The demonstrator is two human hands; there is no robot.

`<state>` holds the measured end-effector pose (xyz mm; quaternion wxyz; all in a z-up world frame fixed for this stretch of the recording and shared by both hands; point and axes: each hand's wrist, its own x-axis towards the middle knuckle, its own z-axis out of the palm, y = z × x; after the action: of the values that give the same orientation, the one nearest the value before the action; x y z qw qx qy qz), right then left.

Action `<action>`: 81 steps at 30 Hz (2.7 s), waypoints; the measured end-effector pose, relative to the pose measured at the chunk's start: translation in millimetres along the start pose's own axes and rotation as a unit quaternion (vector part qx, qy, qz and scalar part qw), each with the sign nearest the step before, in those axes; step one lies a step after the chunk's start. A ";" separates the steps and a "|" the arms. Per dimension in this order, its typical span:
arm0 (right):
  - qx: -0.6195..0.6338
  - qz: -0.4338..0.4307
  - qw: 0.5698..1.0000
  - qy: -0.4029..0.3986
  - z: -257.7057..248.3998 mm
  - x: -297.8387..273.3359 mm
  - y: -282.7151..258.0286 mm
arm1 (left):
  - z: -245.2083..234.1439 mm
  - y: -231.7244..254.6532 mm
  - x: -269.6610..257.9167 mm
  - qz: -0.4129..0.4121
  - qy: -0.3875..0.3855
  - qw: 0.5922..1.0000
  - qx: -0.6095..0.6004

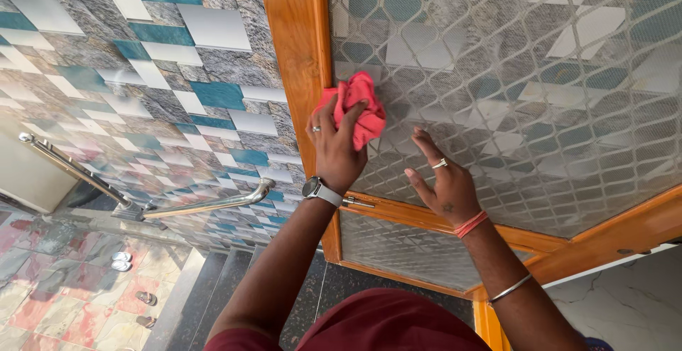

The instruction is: The person wipes the wooden frame of a mesh door with a red cloth, moving along the top, sides, and lower sections. The person also wipes the metal latch and hinge areas.

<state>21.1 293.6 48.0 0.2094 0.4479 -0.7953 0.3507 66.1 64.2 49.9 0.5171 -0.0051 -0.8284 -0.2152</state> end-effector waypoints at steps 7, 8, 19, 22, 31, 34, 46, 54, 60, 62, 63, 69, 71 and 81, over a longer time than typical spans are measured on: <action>0.434 0.011 0.898 0.074 -13.7 -41.7 29.8 | 16.8 119.8 3.3 0.107 -0.059 0.983 -0.133; 0.476 0.047 0.873 0.091 -18.3 -47.8 37.3 | 21.7 133.2 -0.4 0.109 -0.055 0.979 -0.163; 0.661 0.178 0.715 0.143 -86.2 -96.0 60.0 | 63.5 211.9 -24.0 0.145 -0.183 0.964 -0.127; 0.663 0.177 0.716 0.129 -96.2 -109.5 58.6 | 69.2 224.5 -27.0 0.145 -0.190 0.958 -0.156; 0.634 0.258 0.680 0.262 -132.6 -142.3 23.9 | 61.4 260.4 -47.5 0.155 -0.214 0.920 -0.288; 0.632 0.278 0.667 0.280 -149.3 -155.7 21.0 | 60.8 267.1 -50.2 0.164 -0.236 0.908 -0.306; 0.450 0.200 0.773 0.401 -277.8 -196.3 56.6 | 81.0 369.7 3.5 0.238 -0.153 0.909 -0.305; 0.212 0.119 0.899 0.365 -359.3 -214.2 112.8 | 126.0 433.6 21.7 0.183 -0.105 0.941 -0.265; 0.040 0.006 0.930 0.364 -402.9 -169.1 146.2 | 154.1 437.1 37.1 0.190 -0.069 0.958 -0.205; 0.050 -0.056 0.926 0.369 -425.8 -143.3 148.6 | 164.4 435.2 49.9 0.205 -0.067 0.957 -0.192; 0.012 -0.077 0.926 0.369 -436.1 -133.2 147.2 | 171.2 434.1 56.8 0.212 -0.062 0.957 -0.189; -0.224 -0.132 0.906 0.335 -474.9 -63.1 147.3 | 219.2 441.4 88.3 0.222 -0.003 0.966 -0.135; -0.357 -0.081 0.894 0.260 -476.4 -52.4 156.0 | 239.5 443.6 89.4 0.203 -0.007 0.974 -0.100; -0.356 -0.077 0.907 0.210 -439.1 -68.5 183.5 | 268.7 435.5 76.9 0.211 0.021 0.976 -0.058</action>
<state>-93.3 724.3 228.4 0.5438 0.3187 -0.7681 0.1127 -98.7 540.1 168.8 0.5670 -0.2052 -0.7837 -0.1490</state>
